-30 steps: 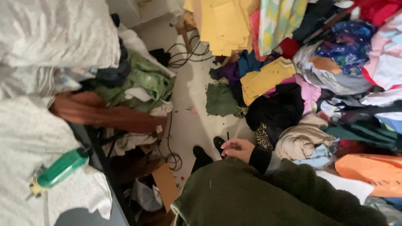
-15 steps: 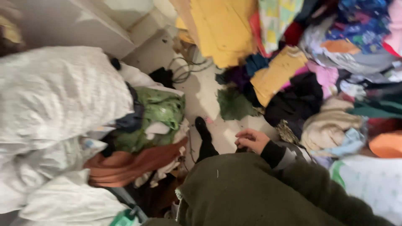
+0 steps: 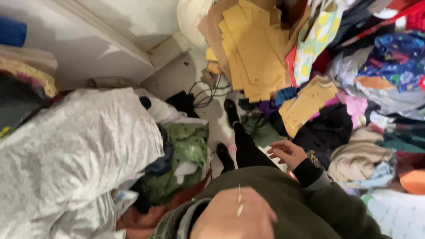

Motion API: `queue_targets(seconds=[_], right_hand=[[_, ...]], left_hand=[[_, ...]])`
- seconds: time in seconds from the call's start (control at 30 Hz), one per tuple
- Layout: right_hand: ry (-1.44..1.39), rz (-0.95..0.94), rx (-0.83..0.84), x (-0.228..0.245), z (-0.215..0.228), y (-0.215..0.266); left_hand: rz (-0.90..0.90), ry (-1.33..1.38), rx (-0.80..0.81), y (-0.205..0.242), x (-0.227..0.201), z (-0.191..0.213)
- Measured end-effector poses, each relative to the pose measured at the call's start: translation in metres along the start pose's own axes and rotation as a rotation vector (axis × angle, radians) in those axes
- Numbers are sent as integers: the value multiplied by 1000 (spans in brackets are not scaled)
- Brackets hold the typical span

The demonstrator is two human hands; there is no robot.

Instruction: Tracing a pattern onto fabric and cutting it with a rotary fabric cutter.

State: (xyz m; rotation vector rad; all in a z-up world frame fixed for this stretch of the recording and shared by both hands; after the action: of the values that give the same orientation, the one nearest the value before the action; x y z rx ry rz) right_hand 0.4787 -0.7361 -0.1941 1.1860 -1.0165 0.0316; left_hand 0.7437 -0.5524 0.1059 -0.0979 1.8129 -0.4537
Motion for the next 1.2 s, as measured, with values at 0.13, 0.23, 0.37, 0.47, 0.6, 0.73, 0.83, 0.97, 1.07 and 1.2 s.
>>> queue_targets(seconds=[0.13,0.23,0.37,0.47,0.6,0.73,0.83,0.97,1.07,1.2], right_hand=[[27,22,-20,26,19,-91],[44,31,-40,35,39,-181],[110,64,-97,-4,86,-317],[131,134,-169,-16,119,-407],[424,116,-372,8,148,-491],[637,116,-529,94,129,-502],[645,159,-625,86,135,-535],[564,83,-708,77,141,-549],[432,-11,-665,72,133,-546],[-60,-42,-359,99,129,-520]], left_hand=[[200,-315,-162,-79,29,88],[704,35,-407,-59,209,148],[820,50,-737,20,470,220],[894,202,-917,25,562,263],[962,392,-1083,25,682,305],[490,767,-1491,67,828,335],[771,151,-1352,17,781,374],[944,118,-1298,-46,711,383],[842,210,-1229,-86,673,369],[824,-370,-765,-190,592,346]])
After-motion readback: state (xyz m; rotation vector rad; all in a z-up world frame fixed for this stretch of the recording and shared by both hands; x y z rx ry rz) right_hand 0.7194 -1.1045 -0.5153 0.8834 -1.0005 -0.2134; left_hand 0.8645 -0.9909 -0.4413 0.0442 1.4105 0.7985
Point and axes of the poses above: each hand's wrist, its own y-axis away from the middle knuckle, its own z-axis out of the back of the hand, x = y × z, the point moved 2 cm from there along -y, towards the middle knuckle, and after that the axes turned 3 degrees about -z, right-handed, at the moved point
